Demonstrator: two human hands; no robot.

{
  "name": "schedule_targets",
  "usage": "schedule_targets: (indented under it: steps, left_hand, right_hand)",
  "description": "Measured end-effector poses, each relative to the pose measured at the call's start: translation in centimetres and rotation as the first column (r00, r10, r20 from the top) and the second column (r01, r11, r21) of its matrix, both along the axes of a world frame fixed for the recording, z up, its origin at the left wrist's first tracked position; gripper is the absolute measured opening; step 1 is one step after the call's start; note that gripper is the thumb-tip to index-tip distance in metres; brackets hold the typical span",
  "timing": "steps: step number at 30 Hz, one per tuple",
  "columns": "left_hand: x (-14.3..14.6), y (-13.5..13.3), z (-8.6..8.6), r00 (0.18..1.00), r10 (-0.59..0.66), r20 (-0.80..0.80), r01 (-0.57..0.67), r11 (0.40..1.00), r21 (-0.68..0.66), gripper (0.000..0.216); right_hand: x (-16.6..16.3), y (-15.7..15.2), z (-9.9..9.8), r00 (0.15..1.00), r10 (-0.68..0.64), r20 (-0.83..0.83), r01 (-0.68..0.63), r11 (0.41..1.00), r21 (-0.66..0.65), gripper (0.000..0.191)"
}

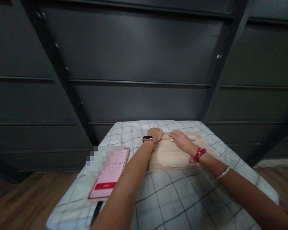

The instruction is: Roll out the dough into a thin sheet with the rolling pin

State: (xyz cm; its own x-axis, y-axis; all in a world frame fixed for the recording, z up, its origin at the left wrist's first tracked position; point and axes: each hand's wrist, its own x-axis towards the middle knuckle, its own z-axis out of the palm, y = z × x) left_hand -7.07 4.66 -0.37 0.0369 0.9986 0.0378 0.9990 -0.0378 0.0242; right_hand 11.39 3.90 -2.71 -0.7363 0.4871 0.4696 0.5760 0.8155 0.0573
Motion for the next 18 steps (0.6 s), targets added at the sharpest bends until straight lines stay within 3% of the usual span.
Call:
schedule_targets:
  steps: [7, 10, 14, 18]
  left_hand:
    - [0.1, 0.3, -0.1, 0.994, 0.085, 0.071, -0.084, 0.996, -0.013, 0.048]
    - [0.2, 0.5, -0.1, 0.989, 0.108, 0.096, -0.107, 0.994, -0.018, 0.050]
    - [0.2, 0.9, -0.1, 0.992, 0.087, 0.088, -0.085, 0.996, -0.031, 0.050]
    - [0.2, 1.5, -0.1, 0.994, 0.060, 0.096, -0.058, 0.998, -0.028, 0.047]
  right_hand:
    - [0.0, -0.3, -0.1, 0.999, -0.024, -0.046, 0.020, 0.996, -0.086, 0.022]
    - [0.3, -0.4, -0.1, 0.998, 0.029, -0.055, -0.036, 0.992, -0.120, 0.024]
    - [0.9, -0.7, 0.6, 0.987, 0.156, 0.025, -0.153, 0.984, -0.096, 0.029]
    - [1.3, -1.5, 1.5, 0.990, 0.129, 0.059, -0.122, 0.985, -0.121, 0.037]
